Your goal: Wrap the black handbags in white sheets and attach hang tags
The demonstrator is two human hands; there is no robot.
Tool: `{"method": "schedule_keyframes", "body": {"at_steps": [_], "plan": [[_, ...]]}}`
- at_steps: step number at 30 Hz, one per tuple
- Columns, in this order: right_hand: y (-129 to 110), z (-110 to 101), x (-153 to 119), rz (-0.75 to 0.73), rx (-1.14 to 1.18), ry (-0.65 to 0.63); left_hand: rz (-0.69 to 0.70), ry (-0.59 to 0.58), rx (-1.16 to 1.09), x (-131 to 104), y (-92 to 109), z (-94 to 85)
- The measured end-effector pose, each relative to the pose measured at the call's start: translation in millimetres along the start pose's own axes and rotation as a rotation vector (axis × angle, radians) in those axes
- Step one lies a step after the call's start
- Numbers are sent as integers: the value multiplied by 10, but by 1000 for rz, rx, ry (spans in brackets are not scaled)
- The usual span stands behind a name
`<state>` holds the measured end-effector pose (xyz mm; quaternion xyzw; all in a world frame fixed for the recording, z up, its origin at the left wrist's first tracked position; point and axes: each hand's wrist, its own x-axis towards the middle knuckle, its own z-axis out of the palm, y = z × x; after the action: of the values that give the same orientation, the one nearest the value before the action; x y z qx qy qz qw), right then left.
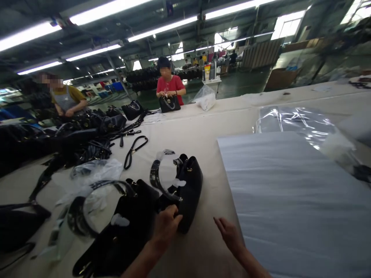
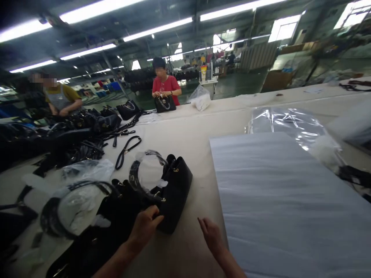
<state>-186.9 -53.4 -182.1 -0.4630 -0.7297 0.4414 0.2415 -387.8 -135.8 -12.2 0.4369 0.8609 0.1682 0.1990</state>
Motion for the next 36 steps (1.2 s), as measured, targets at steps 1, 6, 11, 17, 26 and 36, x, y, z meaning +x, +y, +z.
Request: {"method": "schedule_keyframes", "body": {"at_steps": [1, 6, 11, 17, 26, 36], "plan": [[9, -70, -58, 9, -14, 32, 3, -25, -7, -192, -85, 18], [-101, -223, -197, 43, 34, 80, 148, -3, -16, -898, -344, -19], [-396, -126, -230, -59, 67, 57, 424, 707, -6, -898, 27, -630], [-450, 38, -475, -144, -67, -102, 72, 271, -286, 74, 438, -1157], [-65, -104, -909, 21, -101, -14, 124, -147, -1166, 238, 993, -1069], [135, -669, -1022, 162, -103, 122, 408, -142, -1474, -88, 1496, -764]]}}
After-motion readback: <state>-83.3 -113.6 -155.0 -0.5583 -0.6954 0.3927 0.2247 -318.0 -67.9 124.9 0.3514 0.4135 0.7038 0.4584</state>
